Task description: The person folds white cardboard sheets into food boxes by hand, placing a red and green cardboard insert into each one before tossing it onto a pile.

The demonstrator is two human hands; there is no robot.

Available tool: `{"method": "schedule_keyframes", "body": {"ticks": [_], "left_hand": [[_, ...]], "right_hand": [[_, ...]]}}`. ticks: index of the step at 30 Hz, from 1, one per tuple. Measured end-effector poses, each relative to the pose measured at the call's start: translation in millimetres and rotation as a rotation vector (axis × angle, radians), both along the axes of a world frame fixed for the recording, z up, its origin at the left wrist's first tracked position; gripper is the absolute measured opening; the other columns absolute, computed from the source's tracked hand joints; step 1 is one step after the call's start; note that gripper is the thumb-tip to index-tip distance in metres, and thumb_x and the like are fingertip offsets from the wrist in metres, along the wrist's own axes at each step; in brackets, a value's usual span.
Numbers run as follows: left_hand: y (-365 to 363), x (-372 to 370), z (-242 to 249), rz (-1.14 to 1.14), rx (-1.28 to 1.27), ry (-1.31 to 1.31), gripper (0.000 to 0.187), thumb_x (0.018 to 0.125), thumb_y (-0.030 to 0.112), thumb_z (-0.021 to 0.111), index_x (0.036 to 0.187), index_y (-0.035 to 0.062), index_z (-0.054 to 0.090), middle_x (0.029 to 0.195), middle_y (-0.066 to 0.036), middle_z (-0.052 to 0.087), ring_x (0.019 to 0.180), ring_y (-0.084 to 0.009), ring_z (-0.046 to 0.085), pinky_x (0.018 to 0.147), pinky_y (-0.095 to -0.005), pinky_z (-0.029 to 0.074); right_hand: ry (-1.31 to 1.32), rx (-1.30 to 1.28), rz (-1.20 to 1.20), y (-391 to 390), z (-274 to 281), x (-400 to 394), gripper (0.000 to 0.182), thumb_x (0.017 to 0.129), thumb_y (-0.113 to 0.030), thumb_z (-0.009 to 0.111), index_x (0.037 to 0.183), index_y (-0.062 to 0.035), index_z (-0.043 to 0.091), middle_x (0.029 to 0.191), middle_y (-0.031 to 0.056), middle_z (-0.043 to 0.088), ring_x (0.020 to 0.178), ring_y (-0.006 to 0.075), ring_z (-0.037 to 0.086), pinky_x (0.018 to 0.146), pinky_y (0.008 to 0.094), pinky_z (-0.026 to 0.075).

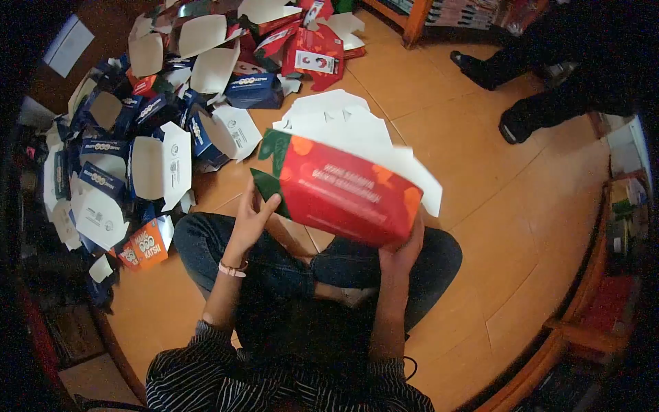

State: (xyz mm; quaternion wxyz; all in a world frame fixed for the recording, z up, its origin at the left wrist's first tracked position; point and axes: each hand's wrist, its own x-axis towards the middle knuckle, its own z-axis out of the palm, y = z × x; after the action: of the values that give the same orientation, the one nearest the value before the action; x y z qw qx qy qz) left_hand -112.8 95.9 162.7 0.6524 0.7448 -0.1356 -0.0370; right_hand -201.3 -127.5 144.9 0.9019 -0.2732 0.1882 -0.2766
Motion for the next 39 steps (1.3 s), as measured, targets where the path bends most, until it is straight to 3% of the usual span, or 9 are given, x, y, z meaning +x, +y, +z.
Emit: {"method": "schedule_keyframes", "body": {"ticks": [3,6,10,13,18,21,31,33,39], "left_hand": [[3.6,-12.8,21.3,-0.031,0.105,-0.093,0.031,0.081,0.008,0.055,0.109,-0.0016,0.046,0.097,-0.016,0.057,0.089,-0.0238,0.055,0.079,-0.0317,0.043],[2.8,-19.0,27.4,-0.181,0.383,-0.487,0.014,0.077,0.004,0.055,0.090,0.0005,0.057,0.077,-0.014,0.058,0.073,-0.0265,0.058,0.067,-0.0326,0.046],[-6.1,-30.3,22.1,-0.413,0.397,-0.647,0.013,0.077,0.004,0.055,0.088,0.0006,0.058,0.074,-0.011,0.057,0.070,-0.0256,0.056,0.066,-0.0329,0.045],[-4.2,-27.5,14.2,-0.321,0.385,-0.387,0.021,0.079,0.005,0.055,0.100,0.0054,0.054,0.077,-0.010,0.058,0.067,-0.0192,0.054,0.064,-0.0284,0.043],[-20.6,-20.7,-20.8,-0.436,0.223,-0.070,0.022,0.087,0.008,0.047,0.107,0.0096,0.037,0.073,-0.006,0.054,0.067,-0.0107,0.052,0.061,-0.0250,0.041],[-25.5,-21.4,-17.2,-0.375,0.180,0.061,0.030,0.087,0.016,0.045,0.111,0.0034,0.033,0.070,-0.024,0.051,0.066,-0.0384,0.052,0.058,-0.0406,0.037],[-12.6,-19.1,-29.6,-0.489,0.192,0.187,0.033,0.088,0.016,0.046,0.113,0.0004,0.033,0.074,-0.022,0.055,0.071,-0.0347,0.055,0.062,-0.0360,0.042],[-11.8,-24.1,-29.4,-0.456,0.229,0.123,0.023,0.088,0.006,0.043,0.108,0.0071,0.034,0.075,-0.010,0.054,0.063,-0.0133,0.056,0.054,-0.0262,0.042],[-16.0,-58.1,-24.1,-0.069,0.283,-0.562,0.026,0.080,0.010,0.054,0.103,0.0049,0.045,0.100,-0.017,0.049,0.095,-0.0298,0.049,0.083,-0.0380,0.037]], "right_hand": [[0.496,-0.752,-0.529,-1.0,-9.5,10.5,0.036,0.093,-0.024,0.037,0.120,-0.0003,0.040,0.118,0.0125,0.044,0.096,0.0217,0.053,0.083,0.0321,0.043],[0.378,-1.261,-0.163,24.4,1.5,4.9,0.038,0.092,-0.024,0.039,0.121,0.0019,0.039,0.122,0.0131,0.040,0.099,0.0211,0.049,0.082,0.0327,0.041],[0.197,-0.690,0.556,28.3,15.8,2.6,0.023,0.087,-0.016,0.049,0.105,-0.0014,0.050,0.124,0.0153,0.040,0.115,0.0232,0.038,0.098,0.0399,0.027],[-0.154,-0.247,0.380,28.1,-5.1,-13.4,0.009,0.084,-0.013,0.052,0.088,-0.0051,0.052,0.128,0.0152,0.037,0.120,0.0266,0.035,0.101,0.0411,0.024],[-0.137,-0.781,0.463,29.2,-3.7,-0.9,0.013,0.073,-0.007,0.062,0.081,-0.0048,0.052,0.128,0.0166,0.038,0.121,0.0294,0.033,0.100,0.0407,0.025],[0.186,-1.527,0.163,40.1,9.6,3.6,0.023,0.072,-0.006,0.062,0.093,-0.0017,0.056,0.115,0.0175,0.046,0.114,0.0317,0.039,0.095,0.0396,0.031],[0.123,-1.392,0.468,50.0,5.2,-5.0,0.016,0.077,-0.005,0.057,0.093,-0.0029,0.058,0.103,0.0146,0.054,0.102,0.0296,0.050,0.088,0.0365,0.038],[0.113,-1.415,0.516,48.5,2.5,-5.1,0.014,0.079,-0.005,0.056,0.092,-0.0017,0.057,0.103,0.0146,0.054,0.102,0.0294,0.050,0.088,0.0354,0.038],[0.294,-1.203,0.415,40.7,-27.9,-6.1,0.011,0.083,-0.005,0.050,0.088,0.0029,0.055,0.099,0.0137,0.053,0.098,0.0259,0.051,0.083,0.0323,0.039]]}}
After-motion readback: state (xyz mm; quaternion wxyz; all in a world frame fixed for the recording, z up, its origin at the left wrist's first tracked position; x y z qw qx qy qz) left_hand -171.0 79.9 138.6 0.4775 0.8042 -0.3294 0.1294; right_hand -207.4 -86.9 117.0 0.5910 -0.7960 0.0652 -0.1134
